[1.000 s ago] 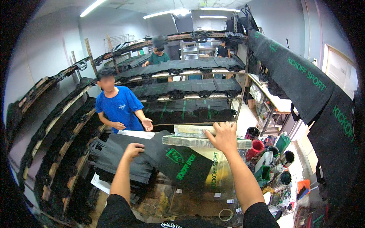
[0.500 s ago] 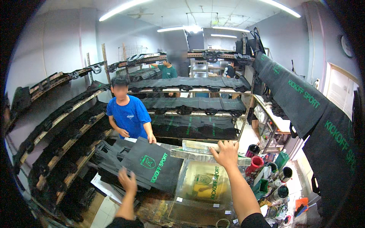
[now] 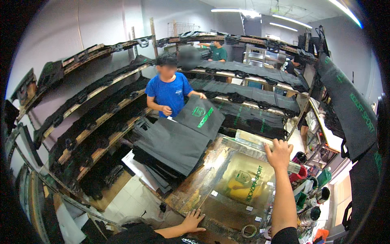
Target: The person performs screen printing on black tote bags using a green ink-filled screen and a squeegee. They repeatedly pull the squeegee across the screen to transfer the design onto the bags, then lift the screen to reveal the printed logo. Another person in the background assists by moving the printed bags to a drying rack.
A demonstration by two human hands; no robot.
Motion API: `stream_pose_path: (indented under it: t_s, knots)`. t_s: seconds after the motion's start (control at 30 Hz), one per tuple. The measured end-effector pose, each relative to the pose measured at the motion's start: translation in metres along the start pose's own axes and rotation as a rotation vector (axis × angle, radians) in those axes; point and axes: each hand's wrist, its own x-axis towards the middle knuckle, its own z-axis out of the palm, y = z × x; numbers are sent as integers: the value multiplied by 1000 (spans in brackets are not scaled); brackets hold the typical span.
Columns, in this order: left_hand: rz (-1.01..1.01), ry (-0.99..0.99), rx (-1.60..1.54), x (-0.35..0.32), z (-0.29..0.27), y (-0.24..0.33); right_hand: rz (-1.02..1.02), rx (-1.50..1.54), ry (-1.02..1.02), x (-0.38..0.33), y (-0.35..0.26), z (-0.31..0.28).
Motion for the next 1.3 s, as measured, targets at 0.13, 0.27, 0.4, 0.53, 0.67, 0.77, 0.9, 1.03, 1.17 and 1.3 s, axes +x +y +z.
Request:
stream_pose_path:
  t_s: [0.13,0.27,0.4,0.53,0.67,0.77,0.9,1.03,1.17,1.3]
  knots:
    - [-5,-16,12,-4,-12,-3,-22,25,25,2,-6,6]
    - [-29,-101,-58,3,-32,1,-20,-58,6,8,-6,6]
    - [6,-68,-156,7,-37,-13,-85,-88,91,13,4,20]
    - [73,-39,-196,18,-38,-25,-85,-192,63,16,36,33]
    - [42,176,-384,58,-47,-65,15,-179,-138,23,26,32]
    - [129,851,-119,102,-75,-138,-33,-148,-97,36,29,44]
    - [-269,771,-167,125,-170,-210,-20,-167,-84,37,60,49]
    - [-395,523,25,123,-180,-259,-48,-104,-78,49,56,50]
    - [-471,345,14,121,-152,-274,-116,-99,-52,55,43,47]
    - [-432,332,-1,132,-153,-271,-89,-79,-31,62,58,42]
